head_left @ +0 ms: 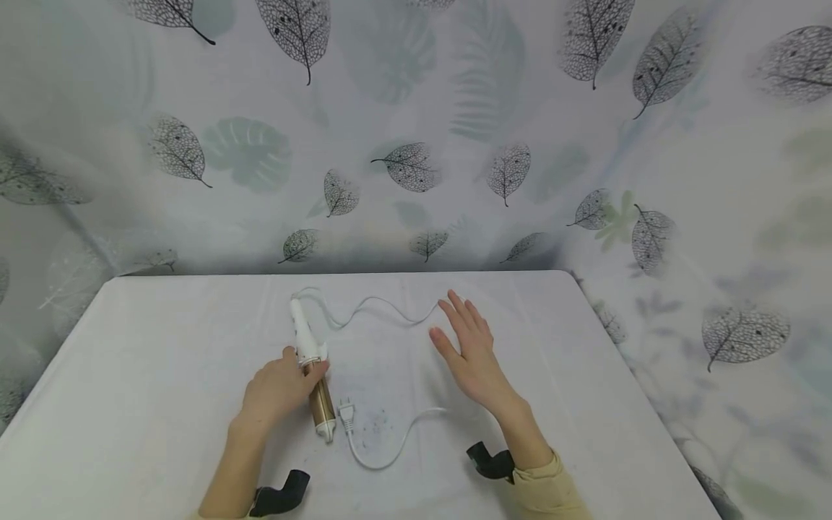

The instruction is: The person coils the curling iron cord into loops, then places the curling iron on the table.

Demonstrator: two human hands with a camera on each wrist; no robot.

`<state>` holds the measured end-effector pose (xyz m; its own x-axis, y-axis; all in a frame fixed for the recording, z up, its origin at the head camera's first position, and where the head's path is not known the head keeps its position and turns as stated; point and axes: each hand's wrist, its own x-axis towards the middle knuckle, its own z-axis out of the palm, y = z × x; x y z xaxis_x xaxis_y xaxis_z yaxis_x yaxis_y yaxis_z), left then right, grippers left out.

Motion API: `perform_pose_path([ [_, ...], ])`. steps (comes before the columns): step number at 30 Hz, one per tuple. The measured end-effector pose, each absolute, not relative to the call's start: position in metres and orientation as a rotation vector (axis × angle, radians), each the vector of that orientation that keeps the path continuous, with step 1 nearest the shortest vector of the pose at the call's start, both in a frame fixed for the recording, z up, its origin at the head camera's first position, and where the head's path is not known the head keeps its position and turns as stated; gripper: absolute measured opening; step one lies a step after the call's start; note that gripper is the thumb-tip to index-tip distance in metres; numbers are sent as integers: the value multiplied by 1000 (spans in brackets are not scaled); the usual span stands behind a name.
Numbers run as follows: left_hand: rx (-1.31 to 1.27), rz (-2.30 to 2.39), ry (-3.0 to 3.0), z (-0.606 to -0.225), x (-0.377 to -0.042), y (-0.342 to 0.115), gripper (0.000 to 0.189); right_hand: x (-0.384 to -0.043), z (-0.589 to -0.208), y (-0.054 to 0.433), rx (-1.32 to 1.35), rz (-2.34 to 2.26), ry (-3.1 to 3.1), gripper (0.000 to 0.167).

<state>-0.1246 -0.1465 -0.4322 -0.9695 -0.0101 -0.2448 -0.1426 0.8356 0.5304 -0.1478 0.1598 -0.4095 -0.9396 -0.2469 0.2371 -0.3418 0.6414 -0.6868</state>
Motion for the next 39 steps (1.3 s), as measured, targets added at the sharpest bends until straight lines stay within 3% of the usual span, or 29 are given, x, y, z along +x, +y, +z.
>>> perform_pose_path([
  [22,-190,800,2886,-457,-130,-132,46,-148,-409,161,544,1168,-2731,58],
  [30,-83,889,2920,-448,-129,-138,60,-146,-410,160,553,1156,-2755,59],
  [39,61,879,3093,-438,-130,-140,57,-145,-410,159,569,1155,-2789,61],
])
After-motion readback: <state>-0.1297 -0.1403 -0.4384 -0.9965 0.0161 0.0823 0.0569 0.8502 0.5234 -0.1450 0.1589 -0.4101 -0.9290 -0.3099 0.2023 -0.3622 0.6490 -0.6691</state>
